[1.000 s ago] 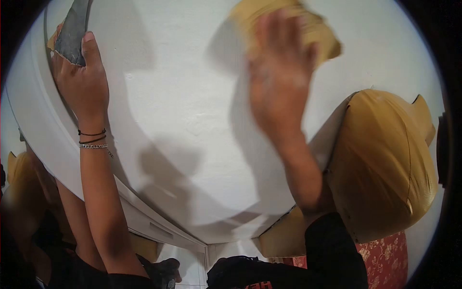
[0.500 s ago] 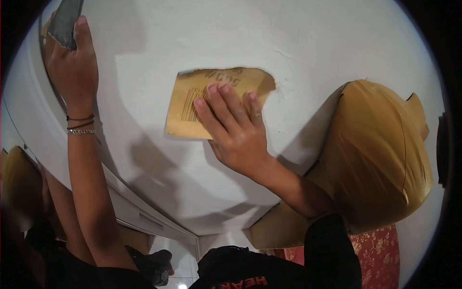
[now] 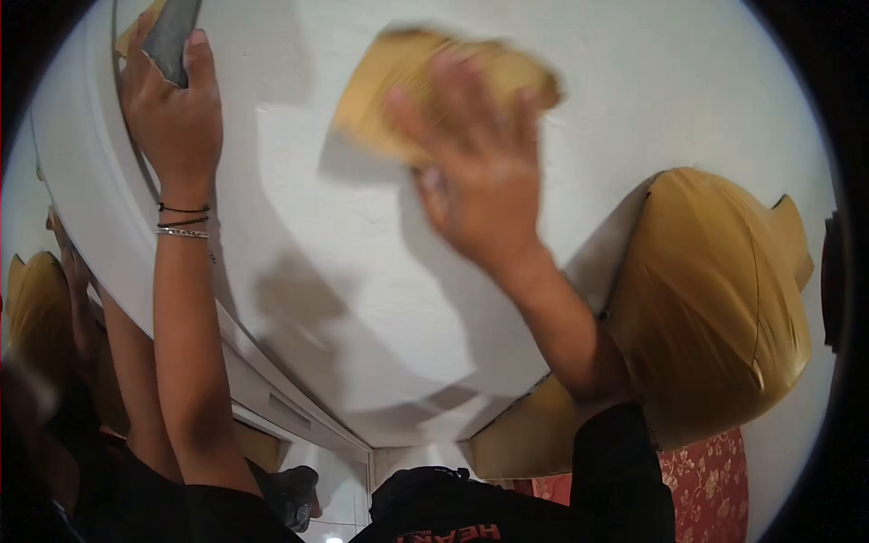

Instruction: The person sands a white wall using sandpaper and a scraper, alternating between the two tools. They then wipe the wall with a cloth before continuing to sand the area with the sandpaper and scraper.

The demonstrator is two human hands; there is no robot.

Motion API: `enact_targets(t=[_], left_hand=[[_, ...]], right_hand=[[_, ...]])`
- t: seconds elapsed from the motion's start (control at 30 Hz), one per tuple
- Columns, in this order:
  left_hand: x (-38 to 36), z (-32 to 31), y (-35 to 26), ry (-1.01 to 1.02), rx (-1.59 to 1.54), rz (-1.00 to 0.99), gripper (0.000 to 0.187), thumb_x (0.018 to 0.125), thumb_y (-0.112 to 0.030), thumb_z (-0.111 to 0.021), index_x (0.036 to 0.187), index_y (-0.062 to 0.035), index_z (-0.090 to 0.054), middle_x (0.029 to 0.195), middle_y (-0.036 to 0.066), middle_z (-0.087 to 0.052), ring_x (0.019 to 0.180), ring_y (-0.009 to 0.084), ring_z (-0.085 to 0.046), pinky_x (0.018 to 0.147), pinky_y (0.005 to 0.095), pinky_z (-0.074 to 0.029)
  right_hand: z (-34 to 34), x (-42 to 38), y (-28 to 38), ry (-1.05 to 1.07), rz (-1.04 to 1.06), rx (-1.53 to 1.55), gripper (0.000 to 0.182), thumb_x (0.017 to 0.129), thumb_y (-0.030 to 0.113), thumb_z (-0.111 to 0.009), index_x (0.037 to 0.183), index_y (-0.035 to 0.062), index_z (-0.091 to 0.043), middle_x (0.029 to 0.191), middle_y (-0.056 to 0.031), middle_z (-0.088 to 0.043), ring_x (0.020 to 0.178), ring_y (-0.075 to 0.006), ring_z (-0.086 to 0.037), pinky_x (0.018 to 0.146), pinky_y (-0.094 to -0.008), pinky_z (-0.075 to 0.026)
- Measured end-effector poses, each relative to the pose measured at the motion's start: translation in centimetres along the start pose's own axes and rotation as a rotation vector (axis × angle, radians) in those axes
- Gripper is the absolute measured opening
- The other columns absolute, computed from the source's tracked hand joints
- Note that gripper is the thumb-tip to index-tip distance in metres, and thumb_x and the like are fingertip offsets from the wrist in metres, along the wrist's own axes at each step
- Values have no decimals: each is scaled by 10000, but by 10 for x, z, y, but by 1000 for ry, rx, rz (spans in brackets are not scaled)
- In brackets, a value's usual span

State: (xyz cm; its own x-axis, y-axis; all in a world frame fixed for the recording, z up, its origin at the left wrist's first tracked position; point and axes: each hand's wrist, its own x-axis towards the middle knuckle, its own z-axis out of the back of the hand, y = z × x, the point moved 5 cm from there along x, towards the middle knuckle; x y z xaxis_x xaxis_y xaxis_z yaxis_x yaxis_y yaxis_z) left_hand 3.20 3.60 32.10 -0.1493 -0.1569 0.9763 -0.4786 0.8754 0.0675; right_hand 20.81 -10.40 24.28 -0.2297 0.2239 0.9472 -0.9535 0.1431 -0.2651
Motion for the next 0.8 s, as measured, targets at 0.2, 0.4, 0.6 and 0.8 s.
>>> enact_targets(t=[0.2,0.4,0.6,0.8], left_hand=[[1,0,2,-88,6,-110,305,889,-275,-508,974,1,-604,945,113,-612,852,228,-581,758,315,-431],[2,2,3,-9,-2,-47,302,887,-274,-508,976,-1,-602,940,111,-613,860,236,-580,771,322,-430],[2,1,4,-25,19,-55,296,885,-262,-513,991,1,-594,956,112,-614,881,231,-579,787,320,-428],[1,1,6,-26,33,-38,291,882,-250,-518,1007,3,-587,971,114,-615,902,226,-578,802,317,-425]], right_hand=[[-10,24,11,-17,-71,-54,605,690,175,-585,1278,190,-441,1353,-122,-359,1283,-275,-284,1030,-533,-133],[-6,29,10,-59,59,15,564,685,114,-603,1235,154,-484,1286,-87,-453,1234,-236,-374,1020,-529,-162],[-9,17,13,-73,10,22,547,694,130,-615,1225,102,-485,1265,-113,-464,1234,-252,-369,1007,-530,-211],[1,23,-3,-64,61,37,560,713,169,-615,1254,172,-468,1310,-98,-423,1247,-239,-356,1030,-502,-188]])
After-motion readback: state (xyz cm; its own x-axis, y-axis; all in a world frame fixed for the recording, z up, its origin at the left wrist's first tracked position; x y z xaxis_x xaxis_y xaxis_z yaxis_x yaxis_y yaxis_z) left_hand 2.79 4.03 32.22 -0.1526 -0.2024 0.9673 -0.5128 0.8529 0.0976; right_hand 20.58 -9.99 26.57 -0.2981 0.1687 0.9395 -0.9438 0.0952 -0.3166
